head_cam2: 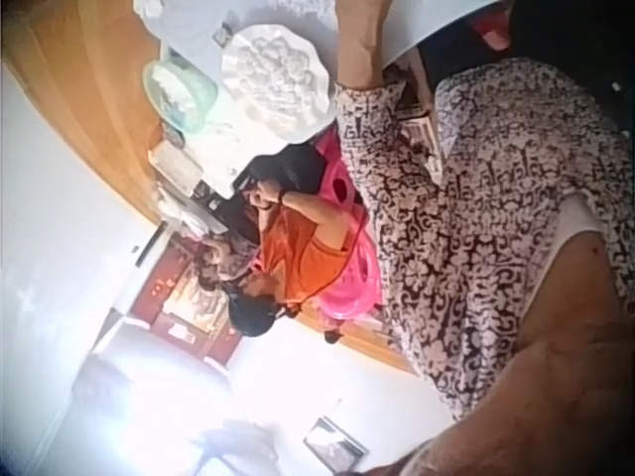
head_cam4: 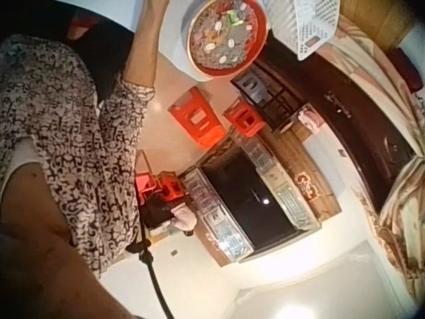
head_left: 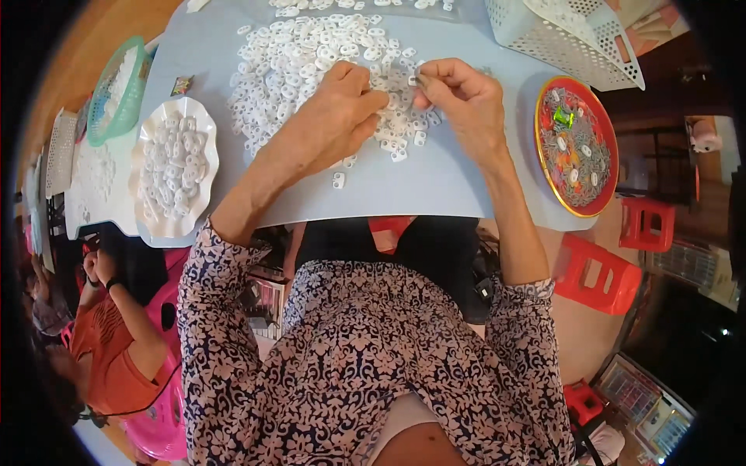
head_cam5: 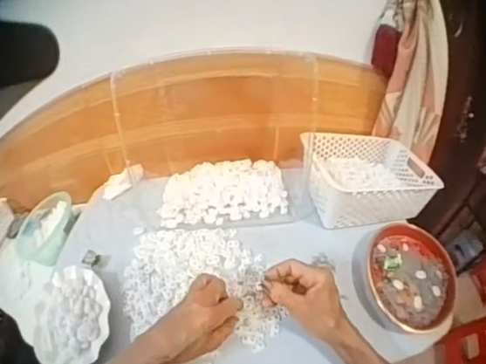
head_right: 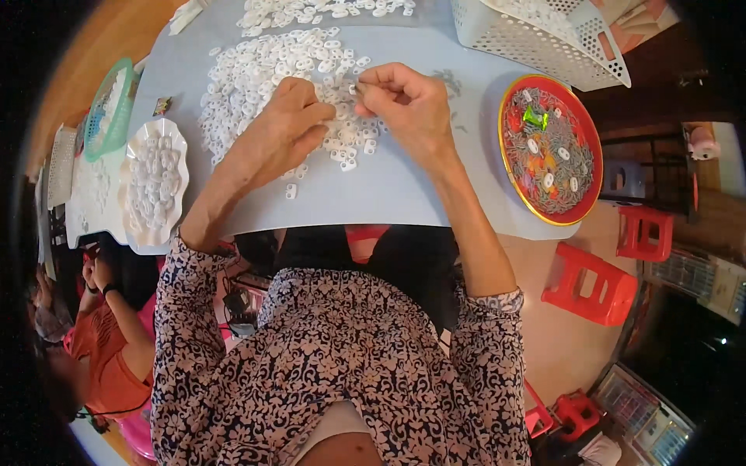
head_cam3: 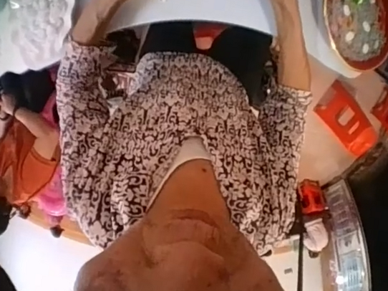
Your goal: Manually assembling small white plastic fasteners by inserting metal pins into them.
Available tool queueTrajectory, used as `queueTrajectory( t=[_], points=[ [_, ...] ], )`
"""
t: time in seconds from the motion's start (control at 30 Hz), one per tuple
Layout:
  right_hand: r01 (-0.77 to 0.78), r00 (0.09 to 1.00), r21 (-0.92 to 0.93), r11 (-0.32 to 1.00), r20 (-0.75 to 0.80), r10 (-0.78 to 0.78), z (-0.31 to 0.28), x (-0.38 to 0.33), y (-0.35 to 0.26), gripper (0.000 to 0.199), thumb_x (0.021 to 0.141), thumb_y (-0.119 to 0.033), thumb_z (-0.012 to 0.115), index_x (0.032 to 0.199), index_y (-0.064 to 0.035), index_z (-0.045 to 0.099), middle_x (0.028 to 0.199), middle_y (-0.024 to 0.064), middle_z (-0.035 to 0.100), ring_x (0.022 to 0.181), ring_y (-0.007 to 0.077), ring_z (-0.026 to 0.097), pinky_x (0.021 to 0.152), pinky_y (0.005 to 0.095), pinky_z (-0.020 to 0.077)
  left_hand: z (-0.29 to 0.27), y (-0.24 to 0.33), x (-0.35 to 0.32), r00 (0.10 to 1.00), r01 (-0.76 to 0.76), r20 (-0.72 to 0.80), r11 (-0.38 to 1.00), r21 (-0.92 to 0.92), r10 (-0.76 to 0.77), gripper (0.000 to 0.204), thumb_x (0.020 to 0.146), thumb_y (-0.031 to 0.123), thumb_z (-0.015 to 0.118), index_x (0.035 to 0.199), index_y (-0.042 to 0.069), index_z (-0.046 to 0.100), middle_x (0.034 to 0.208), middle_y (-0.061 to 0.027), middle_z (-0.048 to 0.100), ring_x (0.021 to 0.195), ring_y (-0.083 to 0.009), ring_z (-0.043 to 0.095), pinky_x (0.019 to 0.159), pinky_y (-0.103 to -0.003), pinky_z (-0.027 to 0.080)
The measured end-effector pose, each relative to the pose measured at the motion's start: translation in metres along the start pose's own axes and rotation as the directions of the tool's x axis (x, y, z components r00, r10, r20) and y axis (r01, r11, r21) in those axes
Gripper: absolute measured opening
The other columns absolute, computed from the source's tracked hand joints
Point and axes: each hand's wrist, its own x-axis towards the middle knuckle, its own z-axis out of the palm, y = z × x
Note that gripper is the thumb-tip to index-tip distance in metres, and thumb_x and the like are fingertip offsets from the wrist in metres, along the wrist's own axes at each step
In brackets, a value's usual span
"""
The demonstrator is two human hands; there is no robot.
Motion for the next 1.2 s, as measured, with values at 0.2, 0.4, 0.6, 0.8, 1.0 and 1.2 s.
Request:
queueTrajectory(
  t=[0.2,0.4,0.6,0.8,1.0,1.2],
  points=[
    [-0.019,1.000,0.036,0.999,0.002,0.019,0.000,0.000,0.000,0.010,0.085,-0.002,0.060,0.093,0.0039,0.063,0.077,0.0056,0.065,0.068,0.0095,0.063,0.064,0.0212,0.0512,0.005,0.002,0.002,0.997,-0.048,-0.067,0.999,-0.020,0.047,0.026,0.074,-0.001,0.063,0.099,0.001,0.059,0.089,-0.0105,0.047,0.092,-0.0276,0.046,0.080,-0.036,0.043],
    [-0.005,0.999,0.059,0.998,0.037,0.002,-0.002,0.001,0.001,0.010,0.087,-0.002,0.058,0.095,0.0025,0.063,0.079,0.0059,0.066,0.073,0.0096,0.063,0.066,0.0215,0.0507,0.010,0.006,0.009,0.998,-0.049,-0.028,0.999,0.003,0.049,0.022,0.075,0.001,0.063,0.096,-0.001,0.057,0.090,-0.0113,0.046,0.094,-0.0285,0.046,0.081,-0.036,0.043],
    [-0.021,1.000,0.136,0.990,0.015,0.019,-0.003,-0.001,-0.001,0.011,0.087,-0.002,0.059,0.097,0.0016,0.063,0.082,0.0045,0.066,0.073,0.0088,0.062,0.068,0.0215,0.0493,0.008,0.001,0.016,0.978,0.160,-0.064,0.914,-0.373,-0.198,0.009,0.083,0.007,0.057,0.087,-0.002,0.059,0.081,-0.0106,0.057,0.083,-0.0231,0.054,0.073,-0.031,0.046],
    [-0.050,0.999,0.133,0.990,0.025,0.047,-0.006,-0.002,-0.002,0.011,0.087,-0.001,0.058,0.097,0.0014,0.062,0.084,0.0056,0.065,0.070,0.0089,0.059,0.067,0.0224,0.0481,0.005,-0.006,0.025,0.921,0.278,0.081,0.498,-0.822,-0.380,0.018,0.092,0.014,0.050,0.093,-0.001,0.061,0.081,-0.0040,0.063,0.070,-0.0083,0.055,0.066,-0.024,0.045],
    [-0.041,0.999,0.218,0.975,0.041,0.033,-0.003,0.000,-0.005,0.010,0.089,-0.002,0.056,0.097,0.0007,0.062,0.101,0.0105,0.064,0.071,0.0093,0.060,0.066,0.0225,0.0494,0.017,-0.003,0.027,0.934,0.207,0.029,0.470,-0.858,-0.357,0.018,0.093,0.014,0.050,0.094,-0.001,0.060,0.080,-0.0038,0.063,0.069,-0.0090,0.056,0.066,-0.025,0.047],
    [-0.057,0.997,0.241,0.969,0.070,0.041,-0.001,0.000,-0.008,0.011,0.089,-0.003,0.056,0.098,0.0014,0.061,0.100,0.0103,0.065,0.074,0.0101,0.063,0.065,0.0222,0.0518,0.016,0.001,0.026,0.925,0.246,0.025,0.544,-0.802,-0.380,0.014,0.092,0.012,0.052,0.093,-0.001,0.059,0.077,-0.0014,0.060,0.069,-0.0070,0.055,0.063,-0.021,0.045]
  ],
)
